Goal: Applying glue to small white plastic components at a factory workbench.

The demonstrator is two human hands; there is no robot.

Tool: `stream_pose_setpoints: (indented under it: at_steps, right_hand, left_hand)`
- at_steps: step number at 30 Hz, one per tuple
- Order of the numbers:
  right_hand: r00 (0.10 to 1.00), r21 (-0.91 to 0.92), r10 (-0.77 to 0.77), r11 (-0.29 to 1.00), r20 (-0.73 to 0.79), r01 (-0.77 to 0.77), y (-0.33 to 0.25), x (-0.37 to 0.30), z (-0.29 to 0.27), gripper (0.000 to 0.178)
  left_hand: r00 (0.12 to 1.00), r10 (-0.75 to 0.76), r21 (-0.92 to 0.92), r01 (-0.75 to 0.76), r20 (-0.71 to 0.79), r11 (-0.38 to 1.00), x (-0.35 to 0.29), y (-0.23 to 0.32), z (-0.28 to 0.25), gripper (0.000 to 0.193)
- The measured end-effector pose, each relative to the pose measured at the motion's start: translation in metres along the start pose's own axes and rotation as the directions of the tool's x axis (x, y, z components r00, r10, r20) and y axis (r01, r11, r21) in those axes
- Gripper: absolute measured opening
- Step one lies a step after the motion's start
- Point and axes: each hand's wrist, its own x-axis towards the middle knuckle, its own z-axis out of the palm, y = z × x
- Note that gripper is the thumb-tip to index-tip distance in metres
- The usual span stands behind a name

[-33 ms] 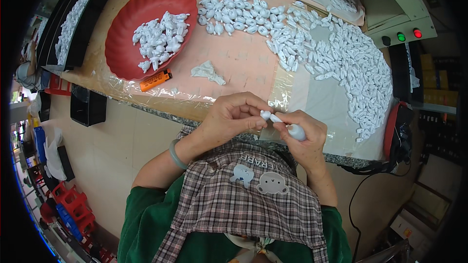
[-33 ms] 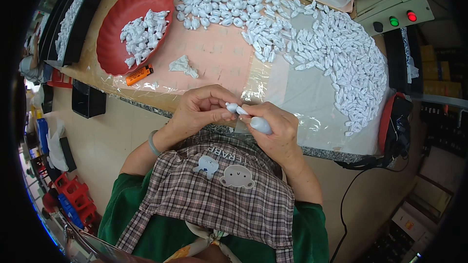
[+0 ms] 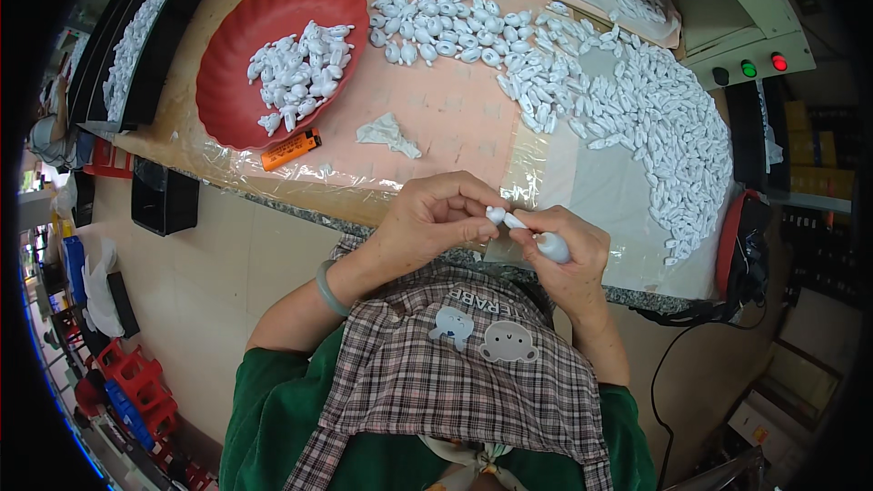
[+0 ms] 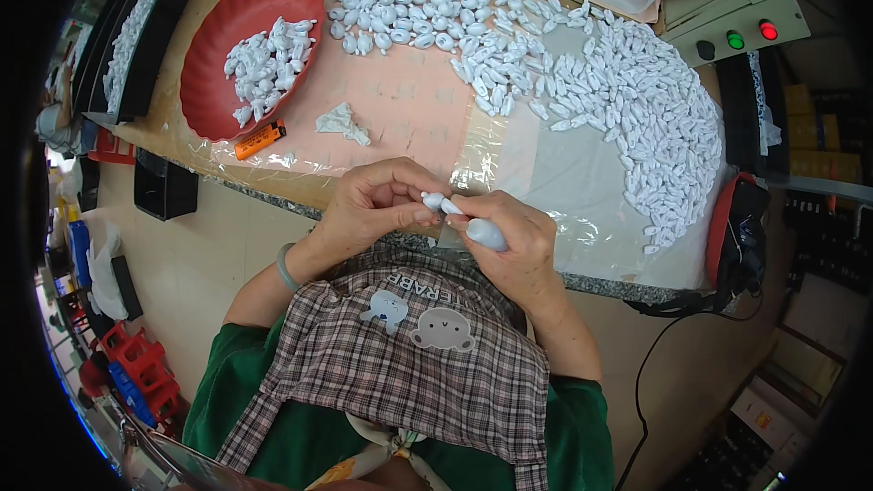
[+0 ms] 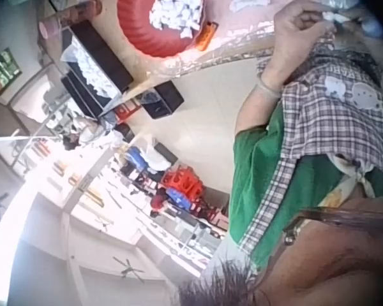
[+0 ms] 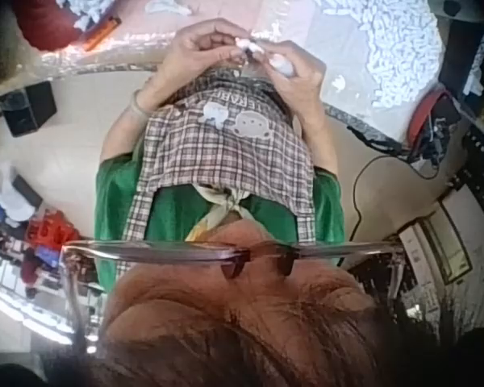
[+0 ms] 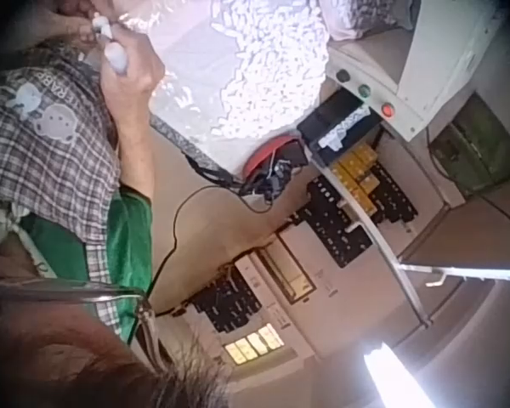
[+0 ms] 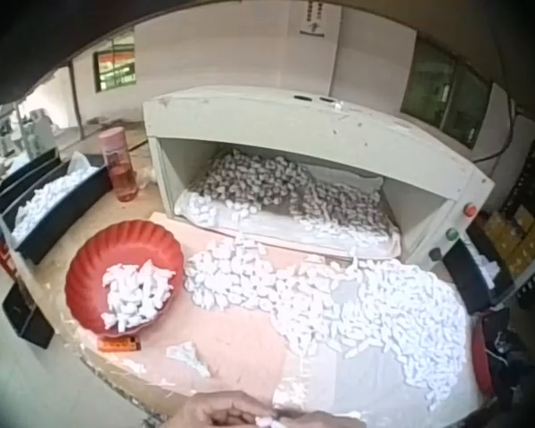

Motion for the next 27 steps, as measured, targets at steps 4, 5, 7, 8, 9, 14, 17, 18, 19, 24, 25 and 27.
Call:
stream_pose_setpoints:
  at_steps: [4, 5, 7, 8, 9, 14, 17, 18, 19, 24, 25, 27]
  right_hand:
    - [0.999, 0.01, -0.033, 0.999, -0.018, 0.033, 0.002, -0.003, 0.004, 0.022]
    - [0.999, 0.025, -0.036, 0.999, -0.024, 0.037, 0.003, -0.004, 0.005, 0.021]
    - [0.999, 0.043, -0.038, 0.998, -0.029, 0.04, 0.003, -0.007, 0.006, 0.021]
    - [0.997, 0.023, -0.07, 0.997, -0.02, 0.07, 0.004, -0.01, 0.005, 0.023]
    - [0.995, 0.005, -0.101, 0.995, -0.011, 0.101, 0.005, -0.011, 0.005, 0.026]
    - [0.982, 0.003, -0.183, 0.983, -0.043, 0.184, 0.005, -0.014, 0.009, 0.022]
    - [0.978, 0.001, -0.198, 0.98, -0.063, 0.199, 0.006, -0.017, 0.011, 0.018]
    - [0.978, -0.004, -0.202, 0.979, -0.06, 0.202, 0.006, -0.018, 0.012, 0.018]
    - [0.978, -0.004, -0.201, 0.98, -0.061, 0.201, 0.007, -0.019, 0.012, 0.018]
    - [0.973, 0.015, -0.225, 0.974, -0.052, 0.226, 0.009, -0.022, 0.013, 0.019]
    - [0.973, 0.014, -0.224, 0.974, -0.052, 0.225, 0.009, -0.022, 0.013, 0.019]
    - [0.971, 0.026, -0.234, 0.971, -0.054, 0.236, 0.01, -0.022, 0.013, 0.019]
  left_hand:
    - [0.997, 0.072, 0.036, -0.072, 0.022, 0.997, -0.002, 0.002, 0.0, 0.025]
    - [0.995, 0.091, 0.065, -0.093, 0.039, 0.994, -0.003, 0.003, 0.0, 0.026]
    - [0.991, 0.129, 0.11, -0.132, 0.036, 0.985, -0.005, 0.008, 0.004, 0.025]
    - [0.985, 0.168, 0.156, -0.172, 0.036, 0.973, -0.005, 0.009, 0.005, 0.025]
    - [0.986, 0.166, 0.156, -0.169, 0.035, 0.973, -0.006, 0.009, 0.006, 0.025]
    - [0.969, 0.238, 0.326, -0.244, 0.058, 0.913, -0.012, 0.009, 0.006, 0.024]
    - [0.97, 0.232, 0.323, -0.242, 0.07, 0.915, -0.013, 0.011, 0.007, 0.023]
    - [0.97, 0.231, 0.323, -0.241, 0.07, 0.915, -0.013, 0.01, 0.007, 0.023]
    - [0.967, 0.244, 0.339, -0.255, 0.078, 0.906, -0.014, 0.01, 0.006, 0.022]
    - [0.956, 0.273, 0.373, -0.292, 0.102, 0.881, -0.015, 0.009, 0.005, 0.021]
    - [0.961, 0.26, 0.369, -0.277, 0.097, 0.887, -0.015, 0.009, 0.005, 0.021]
    - [0.965, 0.246, 0.366, -0.262, 0.092, 0.893, -0.016, 0.009, 0.005, 0.02]
